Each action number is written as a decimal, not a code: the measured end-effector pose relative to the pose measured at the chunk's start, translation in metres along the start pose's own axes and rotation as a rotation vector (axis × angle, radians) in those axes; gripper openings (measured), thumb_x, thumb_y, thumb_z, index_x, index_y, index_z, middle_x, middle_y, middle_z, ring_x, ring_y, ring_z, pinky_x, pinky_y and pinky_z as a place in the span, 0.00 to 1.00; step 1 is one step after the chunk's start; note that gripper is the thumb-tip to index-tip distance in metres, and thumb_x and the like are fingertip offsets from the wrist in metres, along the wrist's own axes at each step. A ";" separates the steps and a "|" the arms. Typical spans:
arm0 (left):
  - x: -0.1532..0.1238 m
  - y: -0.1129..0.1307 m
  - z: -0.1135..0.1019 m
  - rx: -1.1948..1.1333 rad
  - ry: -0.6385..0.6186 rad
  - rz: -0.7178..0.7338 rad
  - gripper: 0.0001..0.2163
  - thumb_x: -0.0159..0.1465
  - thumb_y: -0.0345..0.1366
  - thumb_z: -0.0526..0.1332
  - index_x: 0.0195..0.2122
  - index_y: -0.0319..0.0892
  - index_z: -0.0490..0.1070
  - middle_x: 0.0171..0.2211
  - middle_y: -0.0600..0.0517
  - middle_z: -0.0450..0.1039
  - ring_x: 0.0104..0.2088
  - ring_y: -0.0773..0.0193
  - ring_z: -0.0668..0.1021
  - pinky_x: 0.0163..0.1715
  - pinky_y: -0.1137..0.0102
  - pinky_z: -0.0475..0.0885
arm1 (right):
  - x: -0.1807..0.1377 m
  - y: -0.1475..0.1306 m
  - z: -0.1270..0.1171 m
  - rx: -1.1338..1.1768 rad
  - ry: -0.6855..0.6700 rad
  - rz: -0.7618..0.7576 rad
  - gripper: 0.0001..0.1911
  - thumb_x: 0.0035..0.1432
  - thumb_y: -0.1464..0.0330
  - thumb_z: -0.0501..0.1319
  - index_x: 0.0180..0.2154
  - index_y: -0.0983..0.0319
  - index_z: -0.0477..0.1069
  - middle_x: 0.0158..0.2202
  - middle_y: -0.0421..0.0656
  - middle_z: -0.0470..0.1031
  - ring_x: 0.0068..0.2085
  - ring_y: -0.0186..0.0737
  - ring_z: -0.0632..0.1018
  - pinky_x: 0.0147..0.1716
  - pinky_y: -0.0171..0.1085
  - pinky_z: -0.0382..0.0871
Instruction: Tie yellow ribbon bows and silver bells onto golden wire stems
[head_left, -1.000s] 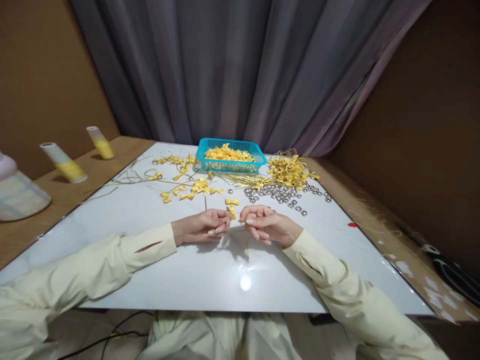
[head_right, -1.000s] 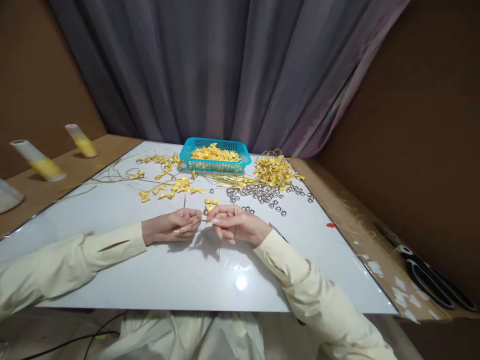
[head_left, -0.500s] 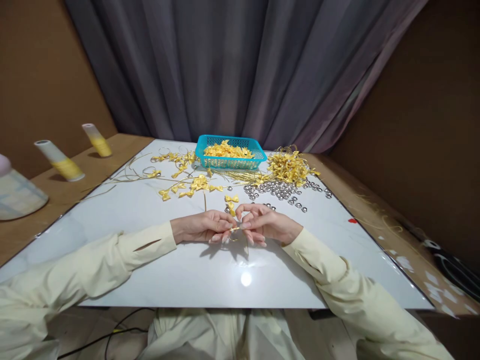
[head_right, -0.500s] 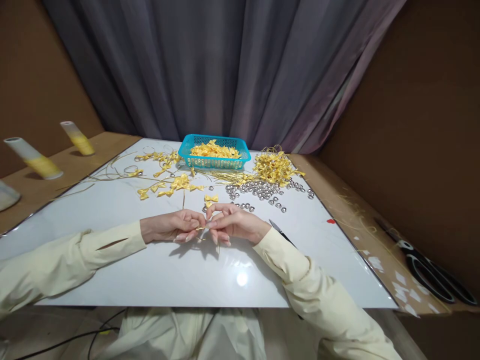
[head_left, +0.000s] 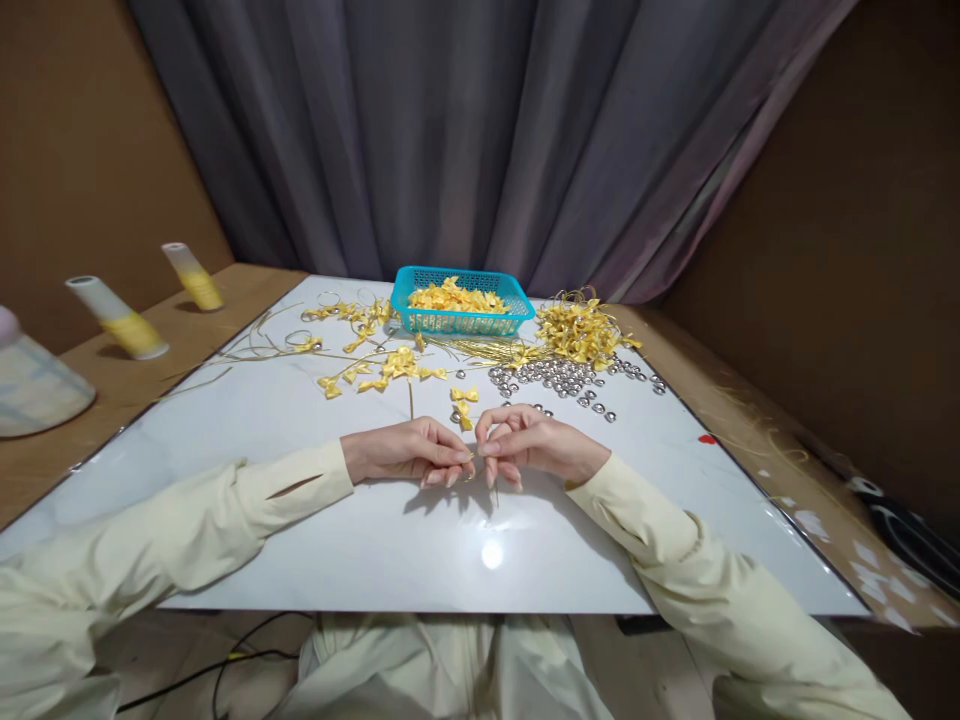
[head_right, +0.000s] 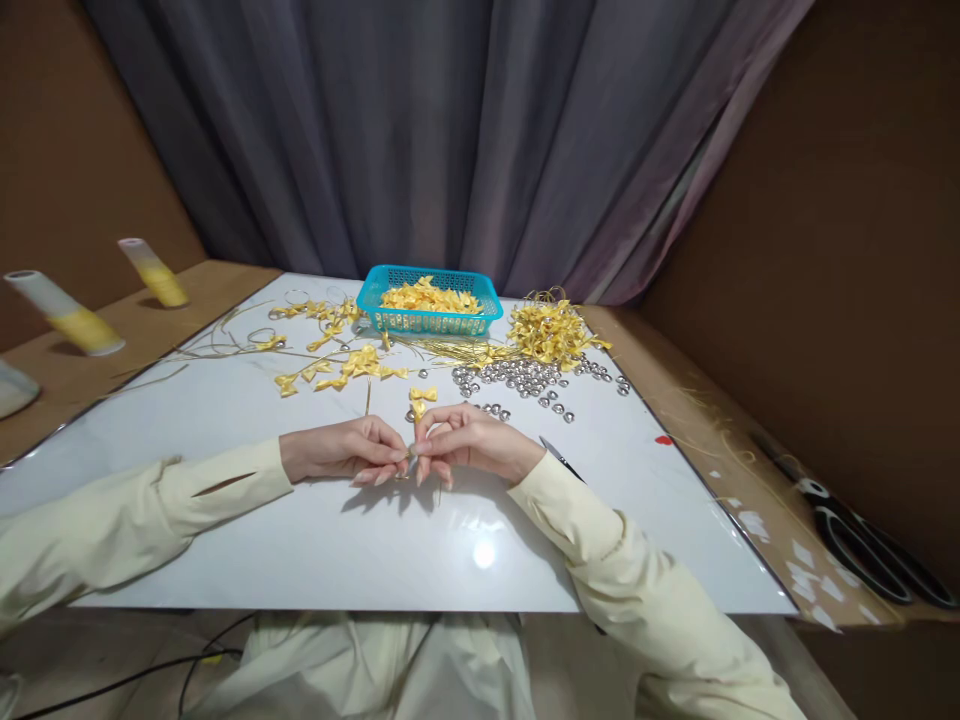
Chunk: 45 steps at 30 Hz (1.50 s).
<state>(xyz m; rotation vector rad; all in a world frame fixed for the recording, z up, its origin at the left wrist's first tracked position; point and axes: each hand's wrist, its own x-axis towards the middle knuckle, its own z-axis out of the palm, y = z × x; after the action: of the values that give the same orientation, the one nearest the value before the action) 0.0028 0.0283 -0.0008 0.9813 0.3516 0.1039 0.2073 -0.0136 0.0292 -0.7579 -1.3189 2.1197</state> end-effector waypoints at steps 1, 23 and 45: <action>0.000 0.001 -0.001 0.009 0.005 -0.003 0.09 0.53 0.33 0.69 0.31 0.30 0.77 0.19 0.52 0.73 0.15 0.77 0.69 0.15 0.83 0.62 | -0.001 -0.001 0.000 -0.020 0.008 0.004 0.07 0.49 0.72 0.66 0.30 0.68 0.70 0.24 0.45 0.79 0.17 0.28 0.72 0.18 0.28 0.70; -0.002 0.006 -0.003 0.173 -0.031 -0.080 0.08 0.56 0.34 0.66 0.33 0.33 0.78 0.25 0.48 0.77 0.22 0.69 0.77 0.23 0.77 0.73 | 0.001 0.003 -0.003 -0.248 -0.003 0.223 0.11 0.46 0.67 0.68 0.29 0.70 0.75 0.21 0.43 0.77 0.17 0.28 0.73 0.18 0.28 0.69; -0.003 0.010 0.002 0.230 -0.068 -0.124 0.09 0.60 0.35 0.62 0.33 0.33 0.78 0.24 0.47 0.76 0.20 0.70 0.77 0.23 0.79 0.74 | 0.001 0.002 -0.001 -0.321 0.023 0.217 0.13 0.47 0.64 0.68 0.29 0.70 0.75 0.20 0.41 0.75 0.18 0.28 0.73 0.19 0.28 0.68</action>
<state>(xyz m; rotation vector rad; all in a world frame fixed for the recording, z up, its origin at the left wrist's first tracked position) 0.0018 0.0314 0.0094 1.1840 0.3659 -0.0843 0.2069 -0.0133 0.0269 -1.0967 -1.6530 2.0770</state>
